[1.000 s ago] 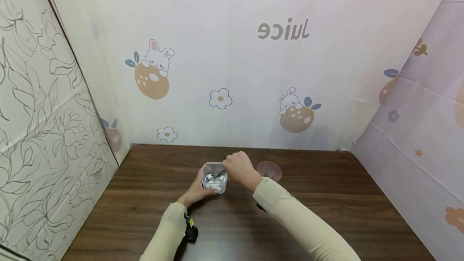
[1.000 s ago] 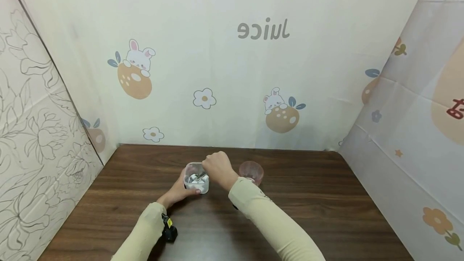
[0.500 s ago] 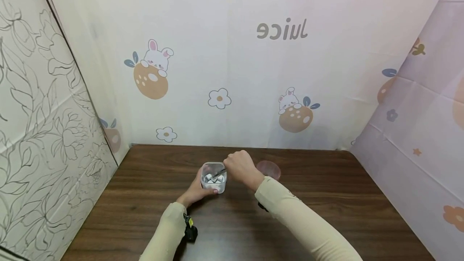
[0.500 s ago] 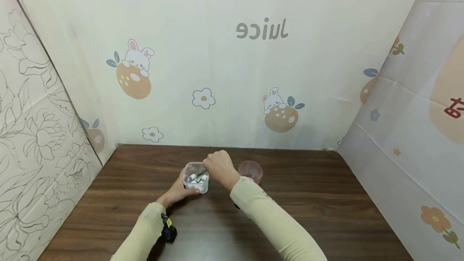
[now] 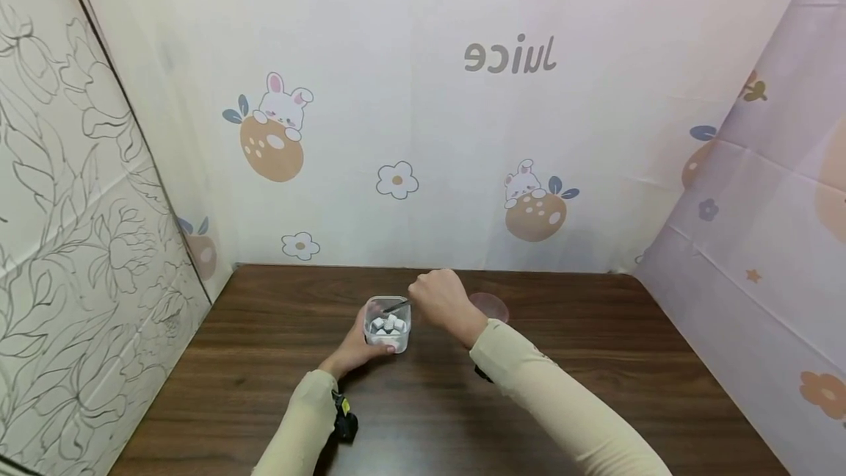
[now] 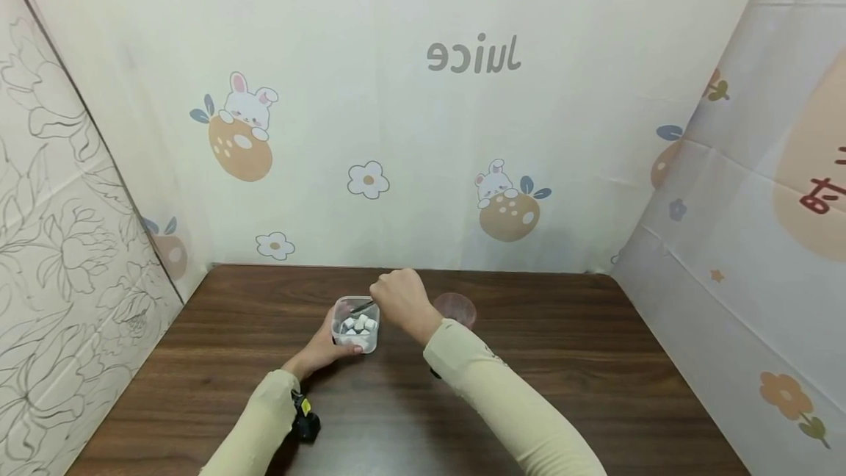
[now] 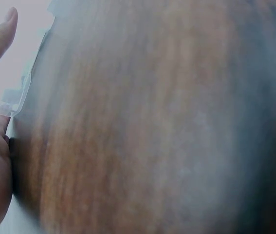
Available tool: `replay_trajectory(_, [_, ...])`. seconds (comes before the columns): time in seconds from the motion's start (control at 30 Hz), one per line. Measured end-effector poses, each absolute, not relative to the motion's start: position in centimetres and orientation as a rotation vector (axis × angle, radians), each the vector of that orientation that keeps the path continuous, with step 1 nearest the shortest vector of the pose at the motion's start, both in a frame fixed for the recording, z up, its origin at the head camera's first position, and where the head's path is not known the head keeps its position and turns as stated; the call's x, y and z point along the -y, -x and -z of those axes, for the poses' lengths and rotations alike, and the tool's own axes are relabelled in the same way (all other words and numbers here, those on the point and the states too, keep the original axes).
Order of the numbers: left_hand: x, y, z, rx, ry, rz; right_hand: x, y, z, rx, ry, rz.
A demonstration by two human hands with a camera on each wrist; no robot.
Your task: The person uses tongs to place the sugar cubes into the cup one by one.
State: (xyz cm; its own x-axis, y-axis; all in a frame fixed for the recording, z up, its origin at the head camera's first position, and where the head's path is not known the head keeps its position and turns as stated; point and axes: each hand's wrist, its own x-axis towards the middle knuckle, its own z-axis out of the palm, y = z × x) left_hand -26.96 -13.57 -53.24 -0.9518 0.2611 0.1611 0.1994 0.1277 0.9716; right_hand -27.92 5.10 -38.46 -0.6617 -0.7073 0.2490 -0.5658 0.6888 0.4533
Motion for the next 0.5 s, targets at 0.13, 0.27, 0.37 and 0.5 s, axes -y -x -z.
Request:
replay_trajectory(0.13, [13.5,26.3,52.0,-2.288,-0.492,-2.004,-5.4,27.8,38.2,2.464,-0.984,0.456])
replay_trajectory(0.27, [13.6,26.2,51.8,-2.284,-0.511,-1.969,-5.7,27.7,38.3,2.460,-0.974,0.486])
replay_trajectory(0.37, [13.7,26.3,52.0,-2.286,-0.512,-1.940,-5.9,27.7,38.4,2.466,-0.973,0.505])
replay_trajectory(0.5, [13.7,26.4,52.2,-2.291,-0.507,-1.936,-6.0,27.6,38.5,2.451,-0.978,0.506])
